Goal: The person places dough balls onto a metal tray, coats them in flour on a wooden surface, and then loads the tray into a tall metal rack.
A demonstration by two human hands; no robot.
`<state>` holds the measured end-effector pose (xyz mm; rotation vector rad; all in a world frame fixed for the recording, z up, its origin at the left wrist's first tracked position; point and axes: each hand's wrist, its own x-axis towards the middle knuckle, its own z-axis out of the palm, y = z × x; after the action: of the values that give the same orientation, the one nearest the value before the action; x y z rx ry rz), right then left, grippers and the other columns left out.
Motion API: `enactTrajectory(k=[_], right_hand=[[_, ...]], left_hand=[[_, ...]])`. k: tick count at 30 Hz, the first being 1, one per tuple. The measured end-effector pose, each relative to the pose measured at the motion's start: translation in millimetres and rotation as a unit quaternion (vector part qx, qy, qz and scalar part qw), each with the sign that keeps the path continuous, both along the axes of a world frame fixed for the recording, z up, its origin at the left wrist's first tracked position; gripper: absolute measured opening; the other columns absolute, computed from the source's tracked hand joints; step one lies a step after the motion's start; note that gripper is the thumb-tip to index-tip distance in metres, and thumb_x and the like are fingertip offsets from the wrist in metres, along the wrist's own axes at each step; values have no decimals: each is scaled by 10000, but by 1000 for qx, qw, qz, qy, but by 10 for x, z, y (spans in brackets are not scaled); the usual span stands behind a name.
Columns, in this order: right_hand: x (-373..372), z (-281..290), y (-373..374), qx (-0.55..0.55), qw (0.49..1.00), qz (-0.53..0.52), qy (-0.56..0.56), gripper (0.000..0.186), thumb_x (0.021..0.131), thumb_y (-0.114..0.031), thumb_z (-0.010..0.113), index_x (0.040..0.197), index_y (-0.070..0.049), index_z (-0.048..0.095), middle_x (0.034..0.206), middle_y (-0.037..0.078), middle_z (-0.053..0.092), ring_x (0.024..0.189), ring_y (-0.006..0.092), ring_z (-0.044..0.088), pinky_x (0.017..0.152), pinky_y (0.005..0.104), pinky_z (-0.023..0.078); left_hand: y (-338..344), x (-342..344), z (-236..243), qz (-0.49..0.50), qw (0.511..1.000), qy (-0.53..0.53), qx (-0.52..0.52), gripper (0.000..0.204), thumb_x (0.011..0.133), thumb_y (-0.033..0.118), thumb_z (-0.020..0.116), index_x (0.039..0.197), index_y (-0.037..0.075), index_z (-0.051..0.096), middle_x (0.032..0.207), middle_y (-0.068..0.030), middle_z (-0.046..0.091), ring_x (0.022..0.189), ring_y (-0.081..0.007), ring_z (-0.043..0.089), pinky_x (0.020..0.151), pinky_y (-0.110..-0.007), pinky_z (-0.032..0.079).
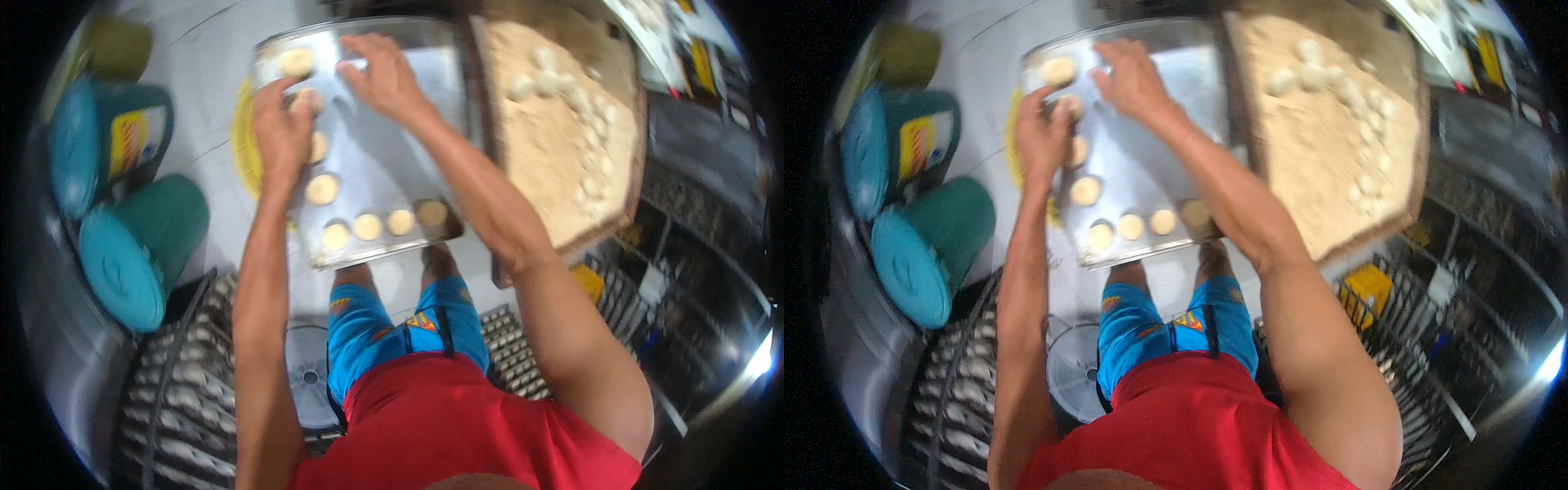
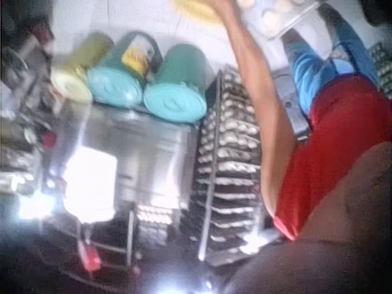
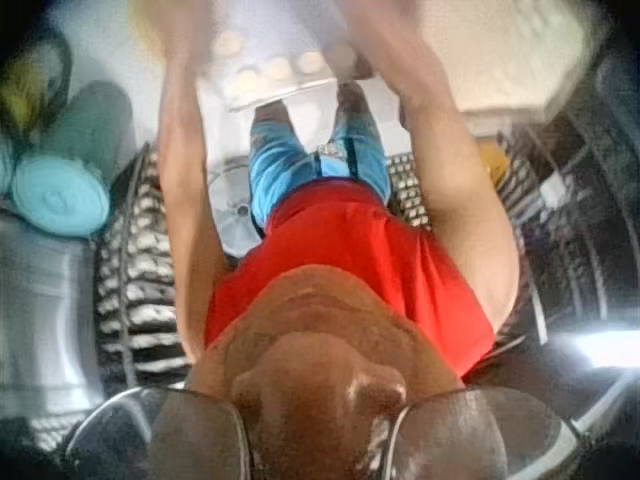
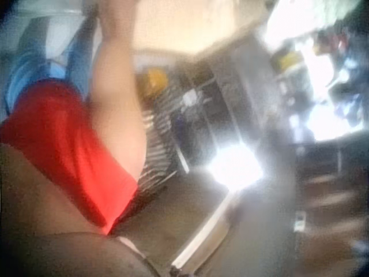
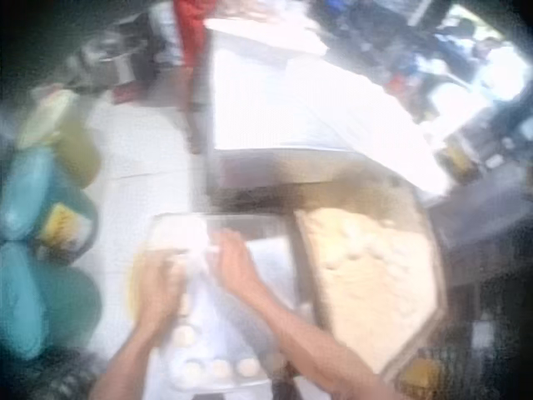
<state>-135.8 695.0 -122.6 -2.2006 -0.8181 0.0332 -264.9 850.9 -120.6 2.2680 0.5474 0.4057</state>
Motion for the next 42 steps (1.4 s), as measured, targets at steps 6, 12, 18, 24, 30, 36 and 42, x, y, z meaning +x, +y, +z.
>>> enactTrajectory(k=[6,12,18,24,30,36,42], right_hand=[[131,810,-1998,-26,979,-200,8,378,912,-183,705,1250,-18,675,1239,185,675,1201,383,602,1082,475,458],[653,668,-2925,-163,965,-182,-97,439,864,-217,742,1246,-12,674,1211,201,672,1163,398,588,1053,467,445],[460,716,-3081,-95,986,-136,33,359,819,-111,753,1147,-25,636,1037,179,664,1024,370,609,922,471,491],[223,609,-3671,-71,990,-120,-12,383,832,-59,720,1196,-46,599,1091,144,654,1090,348,615,943,464,501],[-49,512,-3968,-93,993,14,-71,344,894,-104,704,1227,-60,628,1284,133,661,1191,348,621,1046,451,497],[36,284,-4126,-105,982,-82,-136,334,919,-110,692,1240,-44,626,1239,155,680,1232,355,604,1076,437,483],[-256,426,-4109,-149,984,-73,-61,434,962,-155,652,1376,-43,584,1440,184,583,1385,344,512,1185,450,401]], left_hand=[[-1094,506,501,-149,979,-130,-48,264,887,110,752,1141,46,717,1184,-177,695,1129,-348,657,991,-412,523],[-2401,1308,649,-308,949,-54,48,356,889,189,748,1203,35,680,1220,-190,684,1193,-369,618,1041,-486,472],[-2734,1545,669,-357,923,87,113,277,875,146,741,1110,10,684,1118,-205,678,986,-399,678,917,-488,518],[-3060,1283,694,-415,907,7,70,339,836,61,771,1159,49,670,1185,-142,669,1099,-374,650,933,-464,536],[-3168,947,672,-444,891,21,93,499,826,28,757,1301,91,617,1376,-122,600,1269,-344,582,1035,-436,525],[-3195,940,457,-430,895,-24,119,496,857,22,728,1342,80,638,1423,-147,589,1275,-362,592,1054,-424,532],[-3463,668,338,-395,894,-21,212,520,922,75,664,1428,37,548,1502,-197,513,1363,-402,516,1152,-467,444]])
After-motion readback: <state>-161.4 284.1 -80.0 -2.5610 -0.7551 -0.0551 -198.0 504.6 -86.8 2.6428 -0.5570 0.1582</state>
